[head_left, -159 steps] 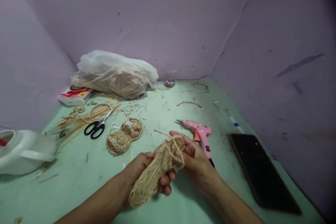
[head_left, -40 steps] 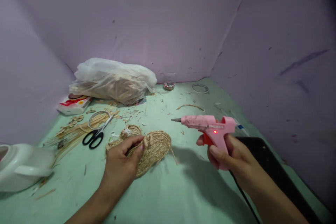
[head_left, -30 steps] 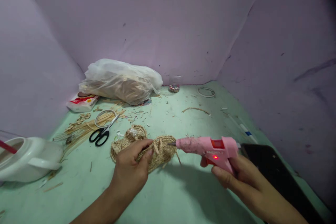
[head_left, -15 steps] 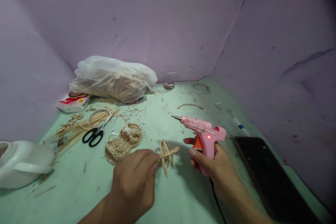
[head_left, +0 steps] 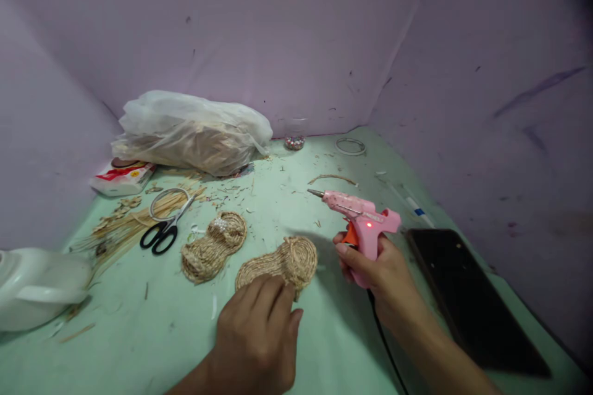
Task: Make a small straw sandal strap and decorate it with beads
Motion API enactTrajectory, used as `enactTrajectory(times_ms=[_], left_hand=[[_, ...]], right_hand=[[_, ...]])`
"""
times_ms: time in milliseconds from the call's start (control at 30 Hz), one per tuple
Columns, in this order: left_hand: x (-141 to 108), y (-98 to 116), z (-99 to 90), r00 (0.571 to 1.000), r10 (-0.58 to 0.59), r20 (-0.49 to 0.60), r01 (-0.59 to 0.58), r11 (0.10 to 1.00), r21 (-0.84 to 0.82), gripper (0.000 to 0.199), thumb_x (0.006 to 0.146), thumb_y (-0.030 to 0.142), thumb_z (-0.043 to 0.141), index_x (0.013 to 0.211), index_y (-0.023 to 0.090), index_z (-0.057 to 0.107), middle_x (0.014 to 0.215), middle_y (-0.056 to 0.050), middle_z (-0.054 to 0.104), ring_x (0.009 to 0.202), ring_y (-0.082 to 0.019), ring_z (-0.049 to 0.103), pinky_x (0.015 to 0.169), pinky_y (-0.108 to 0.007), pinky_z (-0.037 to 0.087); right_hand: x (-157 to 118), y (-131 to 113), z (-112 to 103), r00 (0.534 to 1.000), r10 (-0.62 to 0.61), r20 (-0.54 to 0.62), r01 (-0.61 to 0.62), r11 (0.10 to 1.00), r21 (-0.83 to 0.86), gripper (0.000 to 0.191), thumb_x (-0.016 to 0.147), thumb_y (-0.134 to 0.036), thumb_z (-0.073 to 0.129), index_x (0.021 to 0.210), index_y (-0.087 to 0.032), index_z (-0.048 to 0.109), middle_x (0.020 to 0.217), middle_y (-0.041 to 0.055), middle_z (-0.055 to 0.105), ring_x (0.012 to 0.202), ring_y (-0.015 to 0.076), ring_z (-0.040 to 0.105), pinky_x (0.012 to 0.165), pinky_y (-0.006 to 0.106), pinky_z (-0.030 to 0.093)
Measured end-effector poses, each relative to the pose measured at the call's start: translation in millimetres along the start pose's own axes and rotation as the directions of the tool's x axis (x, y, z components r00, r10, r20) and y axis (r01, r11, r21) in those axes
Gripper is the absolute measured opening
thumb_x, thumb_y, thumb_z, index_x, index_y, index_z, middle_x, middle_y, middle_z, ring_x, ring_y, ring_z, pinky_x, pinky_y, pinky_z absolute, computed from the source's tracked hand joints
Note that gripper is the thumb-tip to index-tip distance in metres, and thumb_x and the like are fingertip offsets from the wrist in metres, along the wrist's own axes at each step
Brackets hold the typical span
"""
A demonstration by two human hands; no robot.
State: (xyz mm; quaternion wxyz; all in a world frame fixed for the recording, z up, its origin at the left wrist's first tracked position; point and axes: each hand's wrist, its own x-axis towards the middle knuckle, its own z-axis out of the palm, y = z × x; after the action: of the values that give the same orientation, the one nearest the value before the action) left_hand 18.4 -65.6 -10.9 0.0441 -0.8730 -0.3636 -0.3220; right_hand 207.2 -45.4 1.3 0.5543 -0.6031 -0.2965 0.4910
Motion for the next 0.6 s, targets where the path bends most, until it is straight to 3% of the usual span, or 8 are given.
enactTrajectory(times_ms=[100,167,267,333,367,500,600], left_hand=[[4,-12,-7.7,0.995,-0.1,-0.031,0.098,0.993,-0.066,0.016,0.075,0.01,0.055,0.089,0.014,0.059,0.083,-0.009,0.066,0.078,-0.021,0.062,0.07,-0.032,0.049],[10,-23,-10.3,0.968,-0.25,0.039,0.251,0.968,-0.03,0.013,0.079,0.013,0.051,0.088,0.015,0.06,0.086,-0.009,0.066,0.079,-0.021,0.062,0.068,-0.032,0.049],[18,-33,-10.7,0.848,-0.442,0.292,0.431,0.896,0.106,0.016,0.083,0.021,0.047,0.089,0.018,0.062,0.086,-0.007,0.065,0.081,-0.024,0.063,0.064,-0.035,0.048],[21,-34,-10.0,0.772,-0.485,0.41,0.453,0.873,0.18,0.018,0.082,0.024,0.048,0.092,0.019,0.062,0.088,-0.007,0.065,0.086,-0.027,0.061,0.065,-0.037,0.047],[22,-33,-9.6,0.754,-0.49,0.437,0.451,0.87,0.198,0.019,0.081,0.025,0.049,0.094,0.019,0.062,0.09,-0.008,0.064,0.089,-0.028,0.06,0.067,-0.038,0.047],[22,-29,-9.2,0.731,-0.496,0.468,0.479,0.862,0.166,0.023,0.08,0.026,0.051,0.098,0.018,0.061,0.092,-0.009,0.063,0.093,-0.028,0.057,0.075,-0.04,0.044],[22,-29,-9.2,0.682,-0.534,0.499,0.581,0.811,0.074,0.02,0.078,0.025,0.053,0.093,0.019,0.063,0.089,-0.007,0.064,0.087,-0.025,0.058,0.075,-0.038,0.044]], right_hand=[[2,1,-2,0.998,0.04,-0.047,-0.042,0.999,-0.033,0.032,0.055,-0.028,0.074,0.081,-0.018,0.058,0.075,0.0021,0.064,0.047,0.0105,0.05,0.04,0.023,0.039],[3,4,-2,0.997,0.075,-0.036,-0.077,0.994,-0.077,0.033,0.056,-0.028,0.074,0.082,-0.018,0.057,0.074,0.0021,0.065,0.048,0.0111,0.05,0.04,0.023,0.039],[2,11,2,0.996,0.087,0.007,-0.085,0.987,-0.14,0.028,0.06,-0.029,0.072,0.081,-0.018,0.057,0.066,0.0002,0.062,0.045,0.0114,0.049,0.039,0.024,0.038],[0,16,7,0.997,0.083,0.001,-0.082,0.984,-0.158,0.027,0.061,-0.03,0.072,0.081,-0.018,0.057,0.064,0.0,0.063,0.043,0.0116,0.049,0.039,0.025,0.038],[-2,18,10,0.997,0.081,-0.01,-0.082,0.983,-0.165,0.028,0.06,-0.029,0.072,0.081,-0.018,0.057,0.063,-0.0001,0.063,0.042,0.012,0.049,0.038,0.025,0.038],[-5,22,21,0.997,0.067,-0.034,-0.073,0.977,-0.2,0.027,0.056,-0.026,0.072,0.076,-0.018,0.057,0.05,-0.0048,0.057,0.039,0.0125,0.048,0.037,0.024,0.037],[-6,21,23,0.998,0.066,-0.023,-0.07,0.977,-0.201,0.023,0.055,-0.024,0.071,0.07,-0.018,0.055,0.045,-0.0066,0.052,0.037,0.0107,0.045,0.036,0.023,0.036]])
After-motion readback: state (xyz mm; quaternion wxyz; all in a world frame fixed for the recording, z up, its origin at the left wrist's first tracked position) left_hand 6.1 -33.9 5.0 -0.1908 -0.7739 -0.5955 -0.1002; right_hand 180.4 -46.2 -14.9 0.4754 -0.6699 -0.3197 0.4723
